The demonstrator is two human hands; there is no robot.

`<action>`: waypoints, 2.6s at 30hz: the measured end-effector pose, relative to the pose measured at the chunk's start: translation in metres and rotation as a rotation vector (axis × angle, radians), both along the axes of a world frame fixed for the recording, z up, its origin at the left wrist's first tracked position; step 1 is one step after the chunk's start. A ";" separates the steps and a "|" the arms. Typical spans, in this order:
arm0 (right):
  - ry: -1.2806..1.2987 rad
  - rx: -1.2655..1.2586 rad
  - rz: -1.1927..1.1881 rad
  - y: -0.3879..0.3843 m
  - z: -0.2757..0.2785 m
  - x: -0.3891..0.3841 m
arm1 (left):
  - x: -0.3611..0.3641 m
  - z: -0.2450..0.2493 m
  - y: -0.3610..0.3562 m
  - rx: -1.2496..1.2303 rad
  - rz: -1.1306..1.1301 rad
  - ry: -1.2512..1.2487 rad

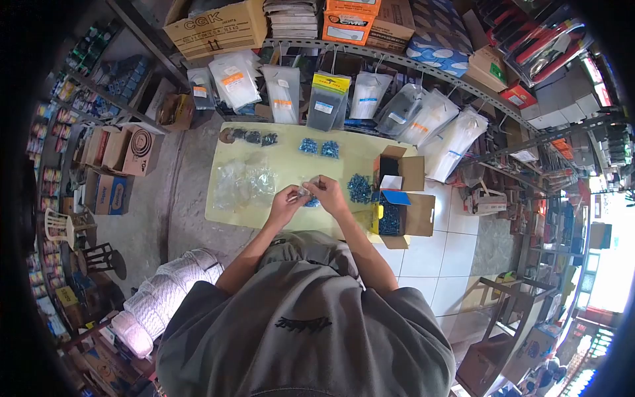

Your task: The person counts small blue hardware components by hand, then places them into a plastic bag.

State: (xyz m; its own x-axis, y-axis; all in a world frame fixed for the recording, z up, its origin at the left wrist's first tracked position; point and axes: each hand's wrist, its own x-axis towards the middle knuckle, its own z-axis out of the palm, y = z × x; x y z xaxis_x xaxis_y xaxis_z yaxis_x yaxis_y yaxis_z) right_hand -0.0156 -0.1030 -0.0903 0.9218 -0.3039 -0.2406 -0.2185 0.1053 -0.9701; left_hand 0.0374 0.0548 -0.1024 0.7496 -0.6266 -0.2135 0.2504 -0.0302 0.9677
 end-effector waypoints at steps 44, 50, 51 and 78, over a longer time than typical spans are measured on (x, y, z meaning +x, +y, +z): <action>-0.083 -0.617 0.213 0.002 -0.088 -0.077 | -0.014 -0.067 0.010 0.373 -0.315 -0.456; 0.015 -0.673 0.160 0.004 -0.085 -0.068 | -0.010 -0.086 0.001 0.345 -0.206 -0.708; 0.019 -0.568 0.052 0.006 -0.089 -0.067 | -0.008 -0.089 -0.001 0.357 -0.208 -0.704; 0.486 0.459 -0.030 -0.041 -0.085 -0.055 | 0.005 -0.079 -0.008 0.215 -0.145 0.573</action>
